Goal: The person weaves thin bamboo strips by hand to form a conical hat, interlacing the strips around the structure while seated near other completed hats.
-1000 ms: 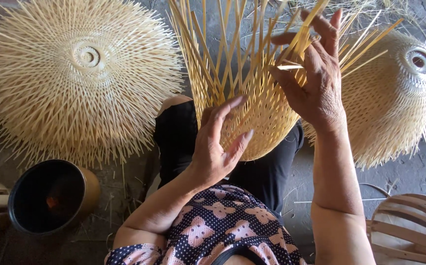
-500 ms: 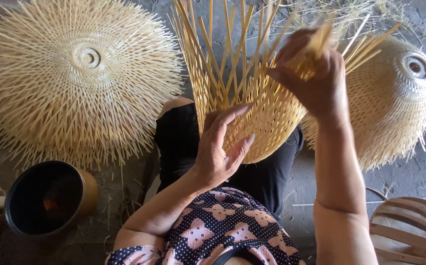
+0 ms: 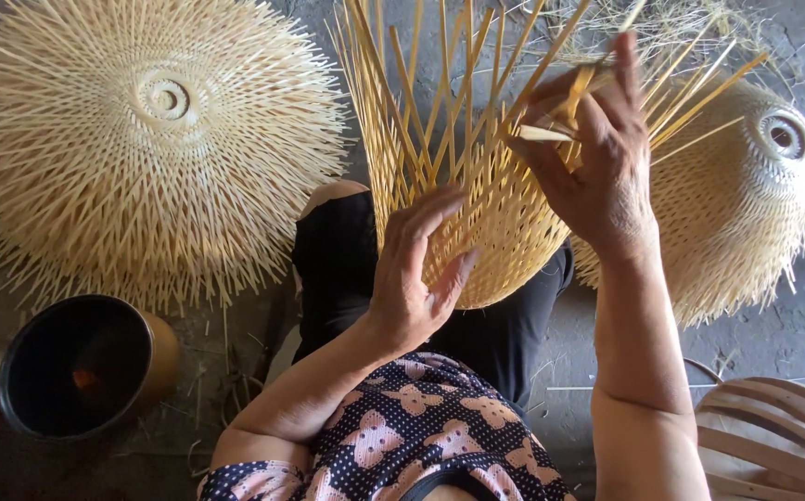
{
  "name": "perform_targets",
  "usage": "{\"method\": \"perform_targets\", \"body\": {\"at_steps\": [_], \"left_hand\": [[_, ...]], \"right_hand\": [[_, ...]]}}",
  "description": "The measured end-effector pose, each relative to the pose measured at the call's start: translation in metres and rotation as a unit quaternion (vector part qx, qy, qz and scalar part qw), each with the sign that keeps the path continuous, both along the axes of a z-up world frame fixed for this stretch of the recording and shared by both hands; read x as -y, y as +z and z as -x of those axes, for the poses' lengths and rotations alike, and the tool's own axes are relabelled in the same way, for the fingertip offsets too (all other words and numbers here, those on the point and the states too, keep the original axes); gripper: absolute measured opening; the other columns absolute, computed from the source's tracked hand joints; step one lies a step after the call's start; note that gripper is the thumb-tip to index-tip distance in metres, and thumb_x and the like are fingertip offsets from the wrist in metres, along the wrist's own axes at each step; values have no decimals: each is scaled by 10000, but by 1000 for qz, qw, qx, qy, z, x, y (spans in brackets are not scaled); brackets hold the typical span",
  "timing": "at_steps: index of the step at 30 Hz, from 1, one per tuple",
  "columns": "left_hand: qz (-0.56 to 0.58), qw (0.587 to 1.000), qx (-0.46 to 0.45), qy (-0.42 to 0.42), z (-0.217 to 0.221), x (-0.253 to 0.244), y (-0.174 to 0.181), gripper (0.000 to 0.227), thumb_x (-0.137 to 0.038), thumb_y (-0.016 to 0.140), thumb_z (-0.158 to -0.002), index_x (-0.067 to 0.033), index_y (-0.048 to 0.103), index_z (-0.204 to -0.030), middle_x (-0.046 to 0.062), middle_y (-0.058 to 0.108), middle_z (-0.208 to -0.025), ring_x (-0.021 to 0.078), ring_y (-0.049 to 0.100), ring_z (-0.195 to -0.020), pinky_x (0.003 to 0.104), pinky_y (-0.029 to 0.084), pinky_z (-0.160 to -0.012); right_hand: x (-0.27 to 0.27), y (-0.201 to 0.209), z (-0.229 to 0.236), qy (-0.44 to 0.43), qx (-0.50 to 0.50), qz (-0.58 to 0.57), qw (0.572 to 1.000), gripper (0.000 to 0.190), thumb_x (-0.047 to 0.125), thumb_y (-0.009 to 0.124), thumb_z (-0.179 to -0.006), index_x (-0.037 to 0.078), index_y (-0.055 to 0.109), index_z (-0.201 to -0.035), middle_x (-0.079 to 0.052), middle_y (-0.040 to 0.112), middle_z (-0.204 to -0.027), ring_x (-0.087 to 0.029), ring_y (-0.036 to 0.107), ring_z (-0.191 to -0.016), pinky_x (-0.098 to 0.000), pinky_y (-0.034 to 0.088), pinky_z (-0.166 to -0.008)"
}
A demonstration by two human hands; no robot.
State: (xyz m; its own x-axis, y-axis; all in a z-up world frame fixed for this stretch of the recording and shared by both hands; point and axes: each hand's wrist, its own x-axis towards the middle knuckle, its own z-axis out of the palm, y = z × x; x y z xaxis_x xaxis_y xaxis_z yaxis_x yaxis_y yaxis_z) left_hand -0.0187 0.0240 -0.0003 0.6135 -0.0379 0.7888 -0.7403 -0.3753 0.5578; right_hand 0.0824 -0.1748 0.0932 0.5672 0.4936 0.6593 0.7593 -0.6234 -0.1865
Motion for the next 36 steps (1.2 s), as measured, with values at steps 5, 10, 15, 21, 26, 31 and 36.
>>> {"method": "perform_targets", "body": {"at_steps": [5,10,15,21,26,31,36], "left_hand": [[42,996,-64,-49,2,-9,-5,512,-129,714,-1038,-67,451,-1473,101,573,-1486,179,615,-1182,279,544,-965],[49,996,-58,-52,-2,-3,-15,456,-148,725,-1025,-66,510,-1418,97,622,-1428,149,626,-1039,261,549,-888],[24,999,-18,-41,-1,-3,-13,466,-123,707,-1028,-48,483,-1430,104,595,-1435,237,605,-1327,361,493,-1160],[15,999,-24,-23,-4,-3,-9,504,-90,729,-1003,-54,482,-1441,110,580,-1459,240,563,-1378,362,457,-1202],[7,999,-6,35,1,-3,-6,567,-85,742,-978,-60,451,-1464,144,495,-1489,303,516,-1390,390,463,-1202],[49,997,-52,-23,-1,-7,-11,550,-93,760,-981,-67,474,-1450,103,549,-1492,246,587,-1309,288,556,-993],[53,997,-41,-35,-2,0,-20,502,-90,744,-1004,-74,493,-1439,119,575,-1491,196,631,-1259,276,581,-971]], "right_hand": [[-6,5,-3,-23,58,10,998,349,197,785,-941,91,620,-1230,-25,729,-1078,-212,693,-1124,-558,306,-1158],[-5,8,-3,-28,-130,-58,989,448,196,807,-890,107,610,-1282,-30,737,-1077,-189,721,-1034,-490,460,-1055],[2,5,-17,-4,-343,-107,933,263,205,872,-891,122,741,-1102,-80,765,-975,-153,728,-829,-349,616,-757],[-18,5,-8,-49,206,34,977,337,234,854,-1001,153,605,-788,-116,737,-1148,-369,543,-1251,-541,455,-1094],[-24,14,-9,-12,179,111,977,165,183,757,-1038,75,634,-1057,7,755,-1216,-289,516,-1395,-607,53,-1248],[-22,15,-10,10,-47,18,999,188,129,722,-985,54,613,-1118,-80,730,-1096,-271,666,-1188,-631,276,-1213],[-16,17,-17,-74,-384,-115,913,422,294,823,-826,186,637,-1189,-25,734,-989,-205,726,-869,-511,636,-901]]}}
